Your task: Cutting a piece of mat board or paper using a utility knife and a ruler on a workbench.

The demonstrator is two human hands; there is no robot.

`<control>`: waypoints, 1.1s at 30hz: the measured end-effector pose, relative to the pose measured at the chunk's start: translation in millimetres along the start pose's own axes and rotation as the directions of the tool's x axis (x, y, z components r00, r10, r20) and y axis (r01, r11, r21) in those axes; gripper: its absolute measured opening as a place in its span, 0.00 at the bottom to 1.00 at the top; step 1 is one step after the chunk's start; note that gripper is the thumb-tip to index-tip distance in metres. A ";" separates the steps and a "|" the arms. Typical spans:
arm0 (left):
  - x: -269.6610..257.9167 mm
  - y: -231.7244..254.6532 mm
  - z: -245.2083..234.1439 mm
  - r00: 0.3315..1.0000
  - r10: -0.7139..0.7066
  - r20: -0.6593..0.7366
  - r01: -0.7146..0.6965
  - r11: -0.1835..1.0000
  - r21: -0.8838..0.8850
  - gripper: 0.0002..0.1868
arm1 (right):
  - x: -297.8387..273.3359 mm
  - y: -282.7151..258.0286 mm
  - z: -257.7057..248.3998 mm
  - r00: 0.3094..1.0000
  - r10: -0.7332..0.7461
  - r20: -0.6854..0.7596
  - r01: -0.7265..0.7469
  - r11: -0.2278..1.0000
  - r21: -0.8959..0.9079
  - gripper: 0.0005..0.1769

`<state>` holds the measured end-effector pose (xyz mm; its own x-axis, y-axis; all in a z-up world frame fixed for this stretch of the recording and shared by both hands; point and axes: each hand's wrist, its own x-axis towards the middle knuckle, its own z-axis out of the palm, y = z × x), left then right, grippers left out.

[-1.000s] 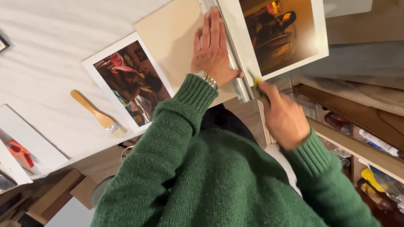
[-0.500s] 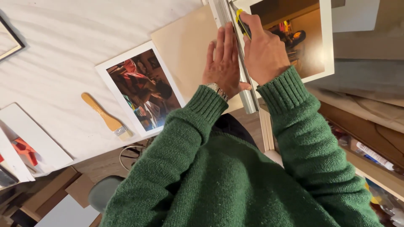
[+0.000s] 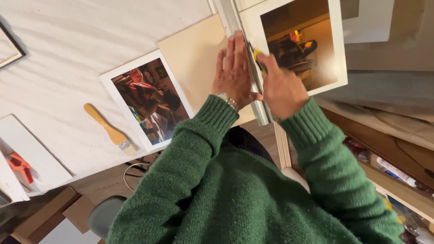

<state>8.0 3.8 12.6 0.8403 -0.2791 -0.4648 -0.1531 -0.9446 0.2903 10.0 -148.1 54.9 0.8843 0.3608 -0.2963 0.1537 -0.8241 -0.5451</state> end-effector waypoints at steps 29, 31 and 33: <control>-2.4 -0.4 2.4 1.000 0.004 -0.023 -0.005 0.998 -0.058 0.82 | -48.0 -22.8 -29.8 0.963 0.266 0.043 -0.264 0.963 -0.051 0.28; -2.8 -0.2 3.7 0.999 0.009 -0.051 -0.012 0.998 -0.055 0.81 | -16.5 -21.7 -25.5 0.987 0.158 -0.034 -0.158 0.987 -0.010 0.26; -4.3 -0.5 4.2 0.999 0.014 -0.052 -0.016 0.999 -0.044 0.80 | 13.5 -22.3 -20.7 0.993 0.098 -0.059 -0.098 0.995 0.010 0.26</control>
<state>2.2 4.7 11.0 0.8639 -0.2827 -0.4169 -0.1436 -0.9315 0.3342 27.7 -133.9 79.2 0.9197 0.2515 -0.3014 0.0620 -0.8512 -0.5211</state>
